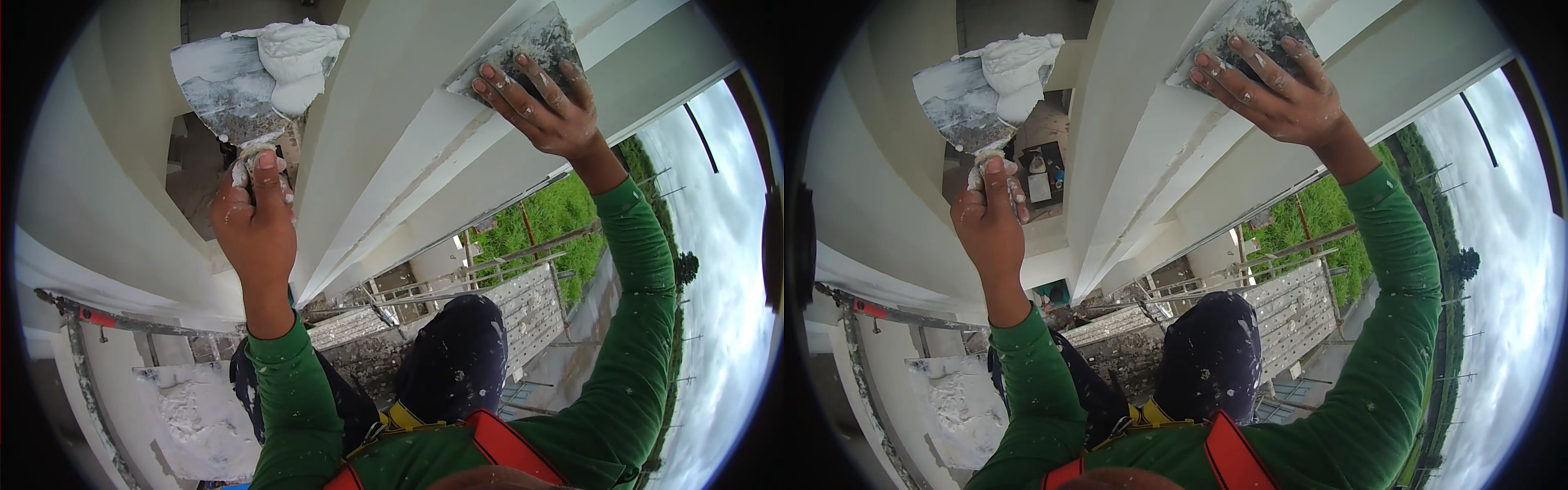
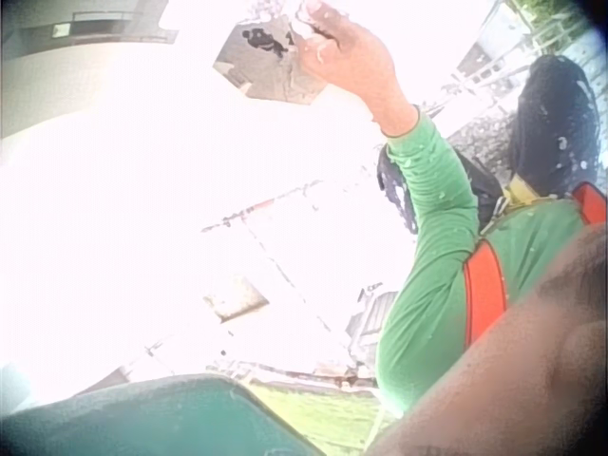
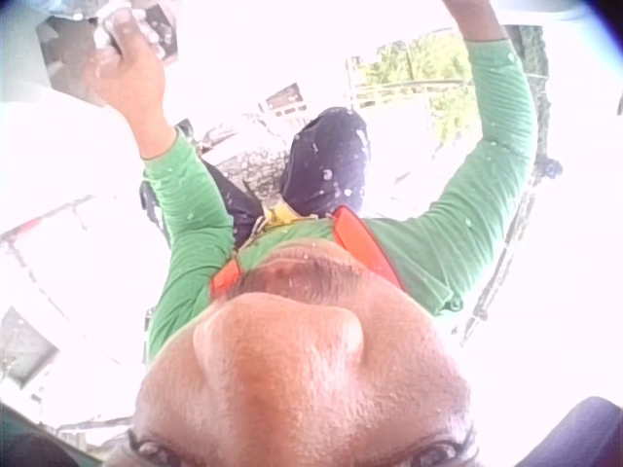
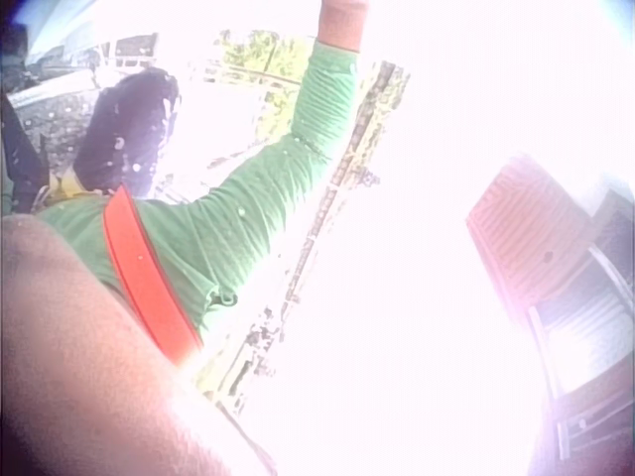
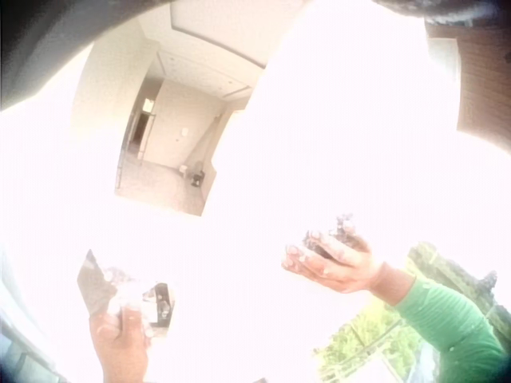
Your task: The person applies white plaster to a ceiling beam using a trowel and a smaller spatula. They repeatedly scoop plaster from the trowel and smooth it onto the beam surface while standing on scaffolding.
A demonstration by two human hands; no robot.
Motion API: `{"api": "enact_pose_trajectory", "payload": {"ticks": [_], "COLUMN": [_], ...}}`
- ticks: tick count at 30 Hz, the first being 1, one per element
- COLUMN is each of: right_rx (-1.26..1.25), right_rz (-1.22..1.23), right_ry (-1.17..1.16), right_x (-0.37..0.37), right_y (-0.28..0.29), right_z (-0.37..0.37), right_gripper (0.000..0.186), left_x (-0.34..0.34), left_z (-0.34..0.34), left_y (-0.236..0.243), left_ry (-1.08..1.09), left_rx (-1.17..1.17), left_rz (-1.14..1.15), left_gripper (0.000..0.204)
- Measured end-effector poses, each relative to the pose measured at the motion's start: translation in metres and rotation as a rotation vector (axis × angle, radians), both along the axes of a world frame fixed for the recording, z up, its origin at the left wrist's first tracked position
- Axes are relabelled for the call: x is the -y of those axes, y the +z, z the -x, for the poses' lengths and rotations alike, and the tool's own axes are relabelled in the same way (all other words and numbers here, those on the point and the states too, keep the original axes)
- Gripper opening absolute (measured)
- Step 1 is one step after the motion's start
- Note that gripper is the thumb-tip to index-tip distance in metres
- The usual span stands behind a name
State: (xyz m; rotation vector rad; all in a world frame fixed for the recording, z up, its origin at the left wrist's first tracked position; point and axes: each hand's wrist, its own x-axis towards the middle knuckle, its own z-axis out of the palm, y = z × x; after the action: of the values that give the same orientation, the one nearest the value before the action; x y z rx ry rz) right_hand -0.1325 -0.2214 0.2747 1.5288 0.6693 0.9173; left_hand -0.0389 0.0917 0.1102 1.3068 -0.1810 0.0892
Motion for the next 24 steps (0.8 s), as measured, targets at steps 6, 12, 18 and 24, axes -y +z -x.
{"api": "enact_pose_trajectory", "payload": {"ticks": [6,12,18,24], "right_rx": [-0.028,-0.108,0.042,0.071], "right_rz": [0.051,0.003,-0.231,-1.070], "right_ry": [0.019,-0.080,-0.109,0.780], "right_x": [-0.005,0.006,-0.012,-0.051], "right_y": [0.016,0.019,0.033,0.032], "right_z": [-0.004,-0.003,0.036,-0.040], "right_gripper": [0.038,0.039,0.048,0.051], "left_x": [0.001,0.000,-0.006,-0.004], "left_z": [-0.002,-0.002,-0.002,-0.002], "left_y": [-0.003,-0.004,0.002,-0.002], "left_ry": [-0.001,-0.030,-0.002,0.007], "left_rx": [0.001,0.010,0.010,0.005], "left_rz": [-0.013,-0.017,0.005,-0.008], "left_gripper": [0.035,0.035,0.035,0.035]}}
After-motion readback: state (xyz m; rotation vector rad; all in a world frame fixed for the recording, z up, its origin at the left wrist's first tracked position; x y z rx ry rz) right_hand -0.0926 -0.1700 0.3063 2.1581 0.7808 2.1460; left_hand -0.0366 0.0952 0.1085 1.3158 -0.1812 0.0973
